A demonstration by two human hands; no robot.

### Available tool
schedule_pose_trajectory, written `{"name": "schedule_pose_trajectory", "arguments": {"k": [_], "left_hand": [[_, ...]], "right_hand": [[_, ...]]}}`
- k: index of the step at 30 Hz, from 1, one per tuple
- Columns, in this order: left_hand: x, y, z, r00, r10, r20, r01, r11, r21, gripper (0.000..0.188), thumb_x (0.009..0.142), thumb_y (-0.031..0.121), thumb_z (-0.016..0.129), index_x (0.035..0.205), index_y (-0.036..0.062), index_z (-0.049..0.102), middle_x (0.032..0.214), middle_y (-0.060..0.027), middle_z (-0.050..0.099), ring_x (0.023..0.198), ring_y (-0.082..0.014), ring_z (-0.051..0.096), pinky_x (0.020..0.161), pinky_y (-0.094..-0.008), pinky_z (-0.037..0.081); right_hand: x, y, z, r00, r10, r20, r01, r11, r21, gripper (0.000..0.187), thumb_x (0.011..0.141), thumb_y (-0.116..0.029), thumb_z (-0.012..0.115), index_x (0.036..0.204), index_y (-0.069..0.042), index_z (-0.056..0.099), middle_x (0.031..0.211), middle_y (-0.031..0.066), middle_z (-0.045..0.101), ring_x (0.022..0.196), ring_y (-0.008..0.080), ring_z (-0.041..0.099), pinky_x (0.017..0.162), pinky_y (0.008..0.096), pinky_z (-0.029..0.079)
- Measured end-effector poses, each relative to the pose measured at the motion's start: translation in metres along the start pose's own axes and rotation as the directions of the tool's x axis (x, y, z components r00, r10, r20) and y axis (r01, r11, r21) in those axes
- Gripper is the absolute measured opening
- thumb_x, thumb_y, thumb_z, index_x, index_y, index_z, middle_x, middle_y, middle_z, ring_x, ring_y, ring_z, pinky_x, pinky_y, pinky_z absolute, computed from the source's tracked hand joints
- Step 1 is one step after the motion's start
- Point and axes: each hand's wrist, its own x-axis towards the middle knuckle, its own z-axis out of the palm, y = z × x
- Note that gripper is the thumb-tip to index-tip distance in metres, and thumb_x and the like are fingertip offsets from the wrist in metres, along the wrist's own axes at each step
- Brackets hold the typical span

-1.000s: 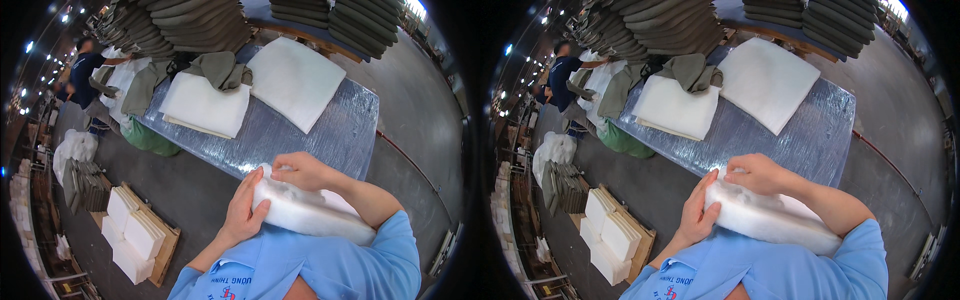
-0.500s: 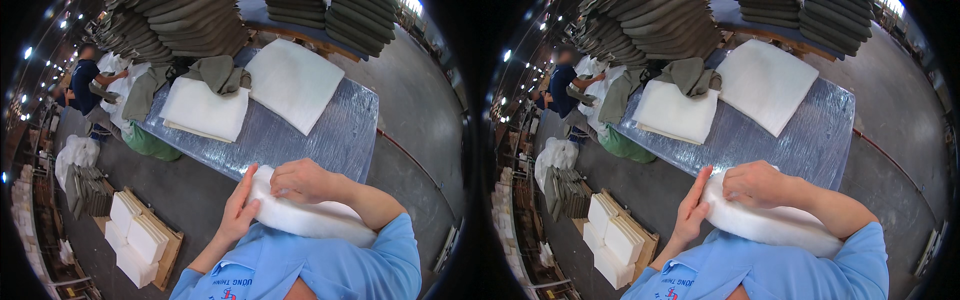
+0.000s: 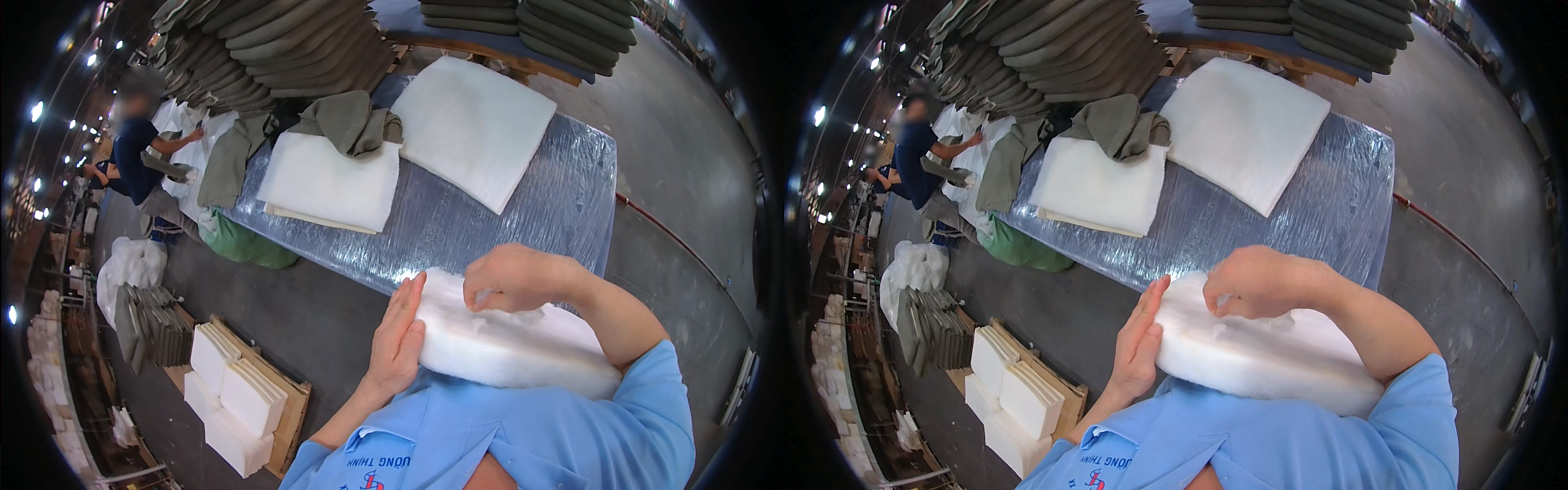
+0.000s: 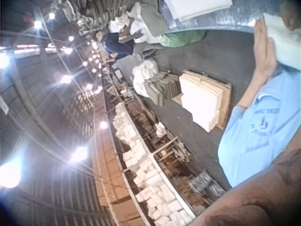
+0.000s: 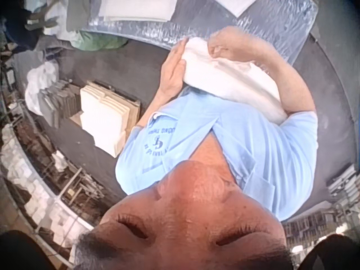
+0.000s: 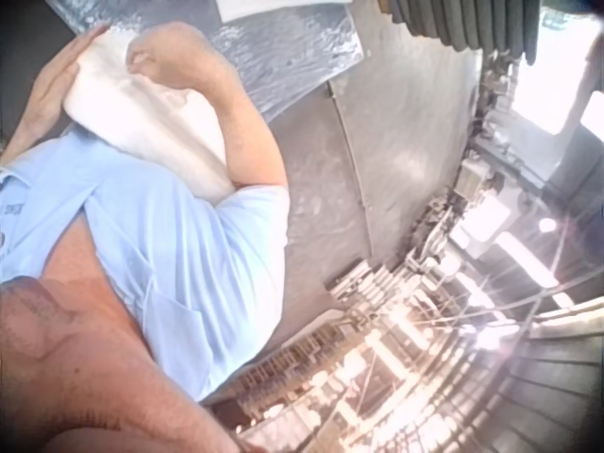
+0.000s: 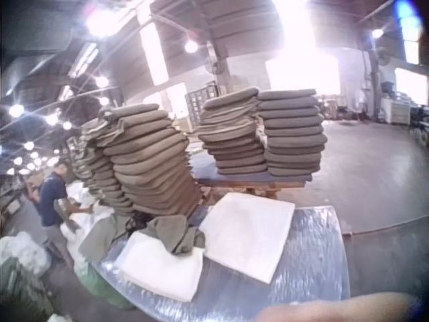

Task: The person folds a large white sheet of fabric on a table. They smooth the material, fold it in half, then roll it tightly into a cylindrical bundle. The person places the rolled fabric into a green bag.

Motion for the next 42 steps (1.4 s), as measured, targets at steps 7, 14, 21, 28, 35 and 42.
{"name": "schedule_pose_trajectory", "arguments": {"k": [7, 14, 21, 28, 35, 42], "left_hand": [[0.002, 0.006, 0.001, 1.0, -0.017, -0.02, 0.016, 0.999, -0.045, 0.062, 0.104, 0.013, 0.042, 0.162, -0.0069, 0.036, 0.166, -0.0236, 0.043, 0.158, -0.043, 0.032, 0.131, -0.049, 0.019], [-0.002, 0.002, 0.001, 1.0, -0.004, 0.011, 0.004, 1.0, -0.025, 0.062, 0.103, 0.013, 0.041, 0.162, -0.0056, 0.037, 0.166, -0.0234, 0.042, 0.158, -0.0425, 0.032, 0.131, -0.0488, 0.018], [-0.002, 0.002, 0.002, 1.0, -0.017, -0.016, 0.016, 0.999, -0.047, 0.062, 0.103, 0.017, 0.04, 0.161, -0.0061, 0.039, 0.165, -0.0243, 0.044, 0.157, -0.0418, 0.034, 0.131, -0.0478, 0.019], [0.002, 0.004, 0.002, 1.0, -0.017, -0.011, 0.016, 0.998, -0.062, 0.061, 0.104, 0.018, 0.039, 0.16, -0.0065, 0.04, 0.164, -0.0247, 0.045, 0.157, -0.0416, 0.035, 0.13, -0.0473, 0.02], [0.006, 0.008, 0.004, 0.999, -0.048, -0.024, 0.046, 0.996, -0.08, 0.059, 0.105, 0.016, 0.04, 0.159, -0.0078, 0.042, 0.162, -0.0254, 0.047, 0.155, -0.0411, 0.037, 0.13, -0.047, 0.022], [0.008, 0.002, 0.003, 0.994, -0.107, -0.017, 0.106, 0.993, -0.048, 0.056, 0.107, 0.017, 0.042, 0.157, -0.0083, 0.044, 0.16, -0.0252, 0.049, 0.152, -0.0399, 0.042, 0.127, -0.0458, 0.028]], "right_hand": [[0.013, -0.013, 0.022, 0.916, -0.148, -0.372, 0.164, 0.986, 0.011, 0.012, 0.092, -0.017, 0.073, 0.101, -0.01, 0.076, 0.099, 0.0066, 0.072, 0.095, 0.0309, 0.07, 0.081, 0.0443, 0.056], [0.01, 0.005, 0.032, 0.965, -0.18, -0.19, 0.192, 0.98, 0.048, 0.011, 0.092, -0.019, 0.071, 0.098, -0.011, 0.076, 0.095, 0.0062, 0.071, 0.095, 0.0305, 0.07, 0.078, 0.0453, 0.055], [-0.019, 0.024, 0.016, 0.999, 0.022, -0.032, -0.015, 0.978, 0.208, 0.014, 0.095, -0.018, 0.069, 0.102, -0.008, 0.075, 0.101, 0.008, 0.073, 0.101, 0.0289, 0.07, 0.084, 0.0427, 0.055], [-0.02, 0.009, 0.029, 0.95, -0.238, -0.203, 0.301, 0.872, 0.386, 0.017, 0.098, -0.021, 0.072, 0.107, -0.006, 0.073, 0.104, 0.0086, 0.076, 0.098, 0.0268, 0.073, 0.081, 0.0417, 0.057], [-0.016, 0.006, 0.009, 0.971, -0.01, -0.239, 0.064, 0.973, 0.221, 0.02, 0.095, -0.023, 0.072, 0.11, -0.01, 0.07, 0.098, 0.0137, 0.073, 0.089, 0.0381, 0.07, 0.078, 0.0446, 0.055], [0.008, -0.025, 0.018, 0.887, -0.371, -0.273, 0.381, 0.924, -0.019, 0.009, 0.098, -0.021, 0.069, 0.102, -0.013, 0.069, 0.1, 0.009, 0.07, 0.095, 0.0337, 0.069, 0.076, 0.046, 0.054]]}}
